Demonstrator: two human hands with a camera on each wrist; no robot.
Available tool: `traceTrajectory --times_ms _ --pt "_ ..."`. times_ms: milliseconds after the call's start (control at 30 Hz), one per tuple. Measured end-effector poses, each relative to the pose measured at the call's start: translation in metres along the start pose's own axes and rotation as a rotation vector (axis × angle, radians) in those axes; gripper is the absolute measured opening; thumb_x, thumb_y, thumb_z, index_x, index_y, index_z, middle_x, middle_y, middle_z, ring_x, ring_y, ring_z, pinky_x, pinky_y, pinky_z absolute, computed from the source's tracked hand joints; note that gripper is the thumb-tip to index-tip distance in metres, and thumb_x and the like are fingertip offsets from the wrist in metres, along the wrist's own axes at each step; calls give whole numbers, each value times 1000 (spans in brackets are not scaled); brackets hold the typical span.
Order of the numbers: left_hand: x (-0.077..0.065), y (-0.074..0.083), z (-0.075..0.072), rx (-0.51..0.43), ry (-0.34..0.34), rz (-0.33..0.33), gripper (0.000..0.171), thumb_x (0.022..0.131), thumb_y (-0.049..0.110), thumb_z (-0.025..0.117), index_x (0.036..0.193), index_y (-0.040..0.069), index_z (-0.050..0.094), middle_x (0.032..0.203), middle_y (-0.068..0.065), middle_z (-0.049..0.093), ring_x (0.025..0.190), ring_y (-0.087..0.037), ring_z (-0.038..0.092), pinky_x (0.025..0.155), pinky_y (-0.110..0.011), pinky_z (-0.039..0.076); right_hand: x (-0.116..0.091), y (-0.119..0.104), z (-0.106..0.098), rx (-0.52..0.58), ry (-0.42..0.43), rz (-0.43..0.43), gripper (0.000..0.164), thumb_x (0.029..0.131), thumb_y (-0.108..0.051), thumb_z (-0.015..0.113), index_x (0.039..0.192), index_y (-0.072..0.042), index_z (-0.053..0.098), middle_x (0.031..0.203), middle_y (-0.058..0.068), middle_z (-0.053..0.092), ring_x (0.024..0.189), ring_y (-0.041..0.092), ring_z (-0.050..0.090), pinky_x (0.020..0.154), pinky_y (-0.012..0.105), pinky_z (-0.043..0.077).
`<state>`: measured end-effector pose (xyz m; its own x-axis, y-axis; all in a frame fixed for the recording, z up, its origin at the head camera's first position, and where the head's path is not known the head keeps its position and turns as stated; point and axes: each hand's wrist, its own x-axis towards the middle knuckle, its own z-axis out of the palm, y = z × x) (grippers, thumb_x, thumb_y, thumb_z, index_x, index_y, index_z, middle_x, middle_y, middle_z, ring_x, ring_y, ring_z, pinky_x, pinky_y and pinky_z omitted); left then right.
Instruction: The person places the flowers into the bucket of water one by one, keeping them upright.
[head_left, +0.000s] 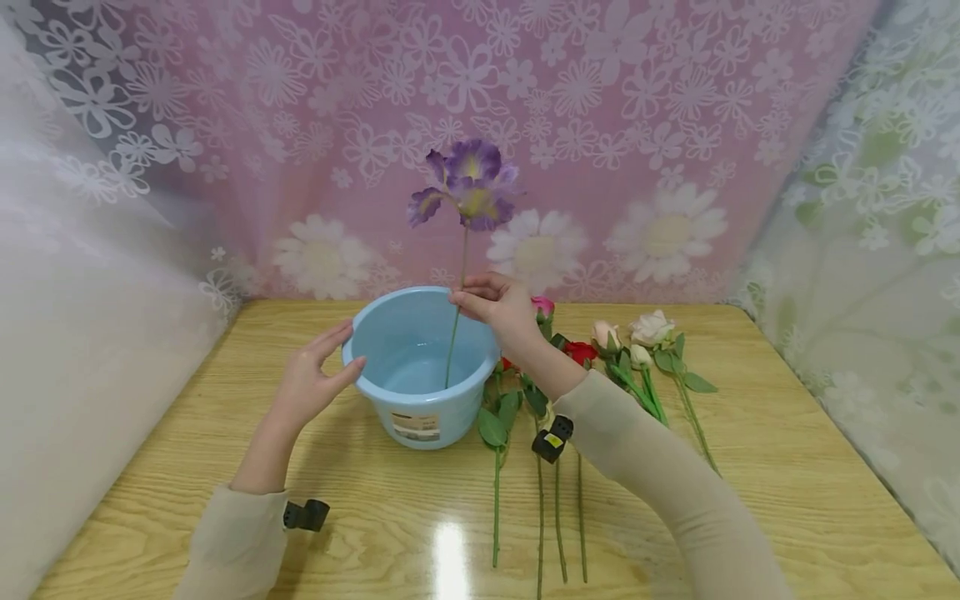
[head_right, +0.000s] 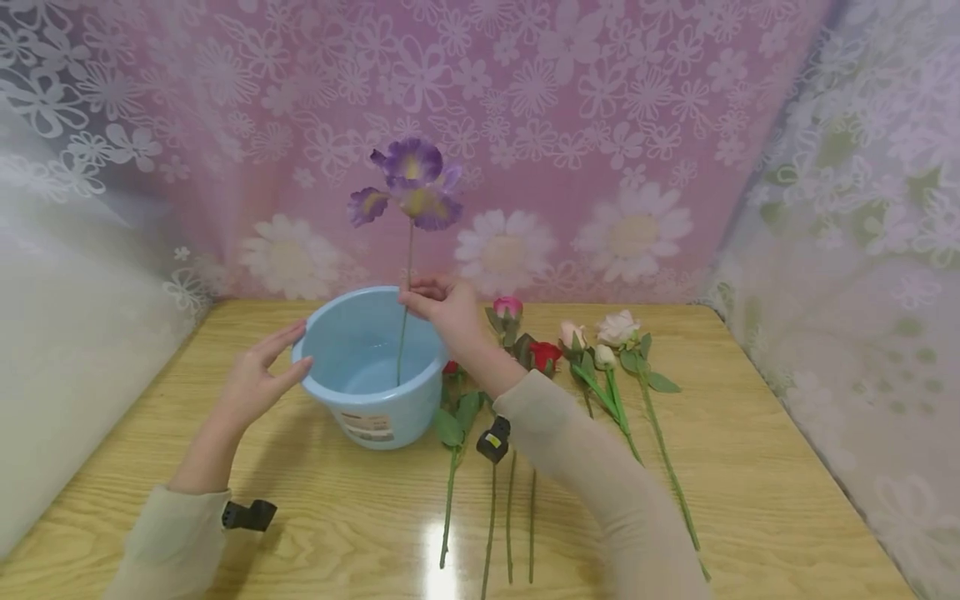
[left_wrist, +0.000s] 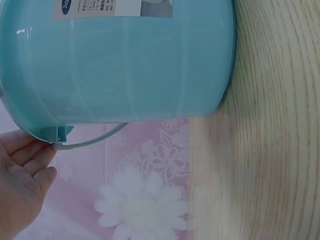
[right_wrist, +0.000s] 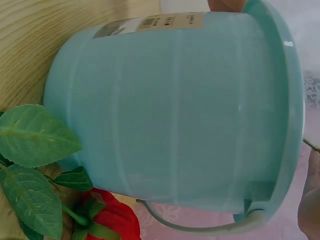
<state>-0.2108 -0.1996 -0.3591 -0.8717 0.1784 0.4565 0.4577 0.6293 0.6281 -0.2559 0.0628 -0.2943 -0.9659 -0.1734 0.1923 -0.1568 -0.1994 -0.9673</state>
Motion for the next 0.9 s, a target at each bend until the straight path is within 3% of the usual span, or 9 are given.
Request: traceTrajectory --times_ms 433,667,900 --pt "0 -1 1 -24 -3 4 56 82 26 63 127 -4 45 130 -19 42 121 -36 34 93 -53 31 -4 11 5 -181 -80 -20 25 78 -2 65 101 6 59 91 15 63 82 20 61 75 31 50" --pt "1 0 1 -16 -5 17 55 83 25 62 126 -4 46 130 -19 42 121 -36 34 93 -54 31 -5 13 5 -338 -80 -33 29 78 -11 67 104 0 62 93 11 64 85 19 61 73 27 50" --pt "0 -2 1 -22 8 23 55 82 24 63 126 -4 46 130 -20 42 120 -37 35 93 -54 31 -4 14 8 -456 -70 -82 28 79 -6 66 105 2 62 95 14 64 87 20 61 72 25 50"
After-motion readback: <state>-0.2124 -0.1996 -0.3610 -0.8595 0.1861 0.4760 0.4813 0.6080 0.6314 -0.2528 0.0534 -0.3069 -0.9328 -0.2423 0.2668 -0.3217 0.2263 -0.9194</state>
